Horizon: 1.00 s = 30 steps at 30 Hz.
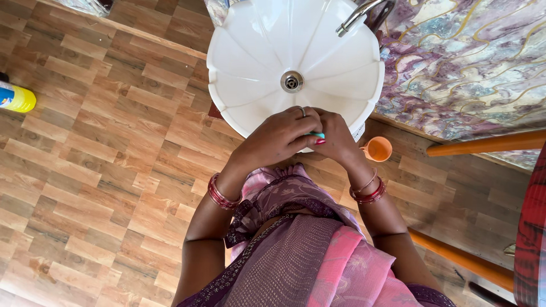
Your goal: The person scrubs the inside of a white, flower-shaped sink using a blue scrub brush. They move the brush in circular and back-and-forth motions to clean the basin and the area around the drain.
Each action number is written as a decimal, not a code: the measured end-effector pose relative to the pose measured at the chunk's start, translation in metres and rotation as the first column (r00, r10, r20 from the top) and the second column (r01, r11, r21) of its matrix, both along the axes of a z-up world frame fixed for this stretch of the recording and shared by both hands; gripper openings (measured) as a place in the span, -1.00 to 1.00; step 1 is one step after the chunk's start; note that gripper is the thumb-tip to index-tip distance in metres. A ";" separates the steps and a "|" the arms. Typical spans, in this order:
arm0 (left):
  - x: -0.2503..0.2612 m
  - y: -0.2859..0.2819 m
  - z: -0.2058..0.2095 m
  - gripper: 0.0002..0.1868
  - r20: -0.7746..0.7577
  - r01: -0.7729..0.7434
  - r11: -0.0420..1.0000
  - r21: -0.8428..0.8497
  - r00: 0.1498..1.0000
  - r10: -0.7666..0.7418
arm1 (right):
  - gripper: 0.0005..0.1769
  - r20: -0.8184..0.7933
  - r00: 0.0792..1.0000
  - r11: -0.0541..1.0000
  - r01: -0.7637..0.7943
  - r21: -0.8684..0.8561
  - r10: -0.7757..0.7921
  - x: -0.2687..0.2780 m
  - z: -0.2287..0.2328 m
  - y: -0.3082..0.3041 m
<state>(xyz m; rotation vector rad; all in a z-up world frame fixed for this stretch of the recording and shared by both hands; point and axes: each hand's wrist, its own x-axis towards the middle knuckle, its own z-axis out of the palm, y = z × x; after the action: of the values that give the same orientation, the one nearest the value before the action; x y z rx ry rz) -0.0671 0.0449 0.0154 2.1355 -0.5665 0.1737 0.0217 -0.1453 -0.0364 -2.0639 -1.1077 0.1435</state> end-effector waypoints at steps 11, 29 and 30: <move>0.004 0.016 -0.011 -0.81 0.016 -0.004 1.000 0.025 1.000 0.004 | -0.59 -0.204 0.979 0.989 0.024 0.143 0.006 -0.002 -0.024 0.022; 0.005 0.016 -0.008 -0.70 0.119 -0.038 0.972 0.232 0.993 0.010 | -0.69 -0.347 0.937 0.967 0.058 0.248 0.032 -0.008 -0.035 0.051; 0.008 0.013 -0.016 -0.66 0.113 -0.045 0.963 0.266 0.993 0.016 | -0.70 -0.327 0.945 0.974 0.074 0.214 0.000 -0.006 -0.039 0.050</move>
<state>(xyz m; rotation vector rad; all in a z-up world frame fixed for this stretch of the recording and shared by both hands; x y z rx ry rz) -0.0594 0.0576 -0.0004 2.4104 -0.6521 0.2448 0.0159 -0.0956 -0.0750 -1.7804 -0.8401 0.3146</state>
